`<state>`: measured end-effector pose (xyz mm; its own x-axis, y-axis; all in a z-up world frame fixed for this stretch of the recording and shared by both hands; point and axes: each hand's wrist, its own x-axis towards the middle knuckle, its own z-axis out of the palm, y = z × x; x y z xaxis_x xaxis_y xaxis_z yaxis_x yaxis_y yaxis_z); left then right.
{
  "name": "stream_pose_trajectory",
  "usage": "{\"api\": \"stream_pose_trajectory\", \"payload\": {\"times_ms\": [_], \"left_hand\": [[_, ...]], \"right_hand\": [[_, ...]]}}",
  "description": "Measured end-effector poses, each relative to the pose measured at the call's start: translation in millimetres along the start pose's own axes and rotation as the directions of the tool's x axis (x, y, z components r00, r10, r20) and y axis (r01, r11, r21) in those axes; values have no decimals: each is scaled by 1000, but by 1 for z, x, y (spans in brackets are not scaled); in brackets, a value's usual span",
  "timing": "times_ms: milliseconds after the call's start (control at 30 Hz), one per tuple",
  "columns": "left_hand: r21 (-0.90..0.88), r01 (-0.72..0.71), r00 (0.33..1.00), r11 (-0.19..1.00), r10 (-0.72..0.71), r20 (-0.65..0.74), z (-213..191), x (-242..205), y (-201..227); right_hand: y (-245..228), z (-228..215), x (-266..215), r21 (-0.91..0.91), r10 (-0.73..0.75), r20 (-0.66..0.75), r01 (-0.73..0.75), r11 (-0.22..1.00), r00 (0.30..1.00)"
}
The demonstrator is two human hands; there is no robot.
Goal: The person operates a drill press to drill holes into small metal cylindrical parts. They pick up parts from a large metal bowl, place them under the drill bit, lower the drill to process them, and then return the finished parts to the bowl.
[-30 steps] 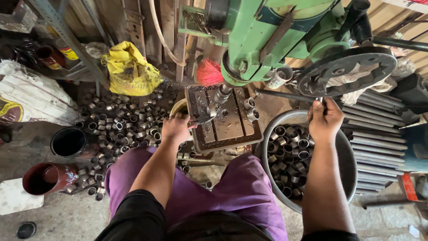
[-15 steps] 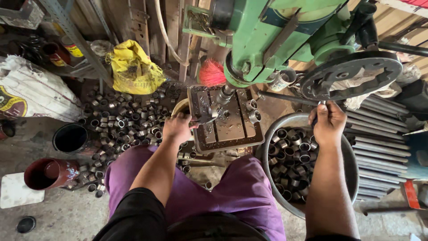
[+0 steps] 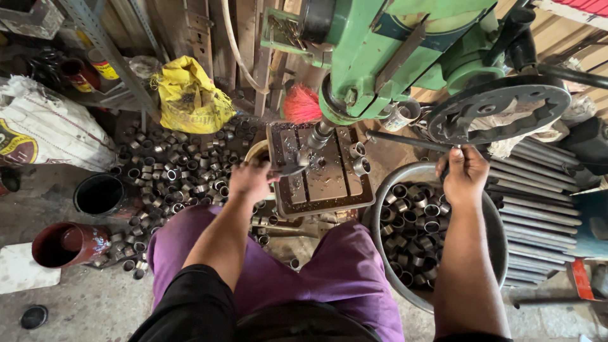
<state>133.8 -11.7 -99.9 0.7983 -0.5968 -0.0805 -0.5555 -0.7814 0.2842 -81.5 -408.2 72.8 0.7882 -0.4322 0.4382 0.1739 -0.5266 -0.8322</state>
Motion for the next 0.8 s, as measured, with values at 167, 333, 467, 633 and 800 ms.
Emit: {"api": "stream_pose_trajectory", "payload": {"times_ms": [167, 333, 467, 633, 800], "left_hand": [[-29, 45, 991, 999, -41, 124, -1, -2, 7], [-60, -49, 995, 997, 44, -92, 14, 3, -3], [-91, -9, 998, 996, 3, -66, 16, 2, -3], [-94, -19, 995, 995, 10, -100, 20, 6, -5], [-66, -47, 988, 997, 36, -152, 22, 6, -6]], "right_hand": [[22, 20, 20, 18, 173, -76, -172, 985, 982], [-6, 8, 88, 619, 212, -61, -130, 775, 975], [-31, 4, 179, 727, 43, 27, -49, 684, 999], [-27, -13, 230, 736, -134, 188, -50, 675, 973], [-21, -77, 174, 820, -126, 371, -261, 510, 920]]}}
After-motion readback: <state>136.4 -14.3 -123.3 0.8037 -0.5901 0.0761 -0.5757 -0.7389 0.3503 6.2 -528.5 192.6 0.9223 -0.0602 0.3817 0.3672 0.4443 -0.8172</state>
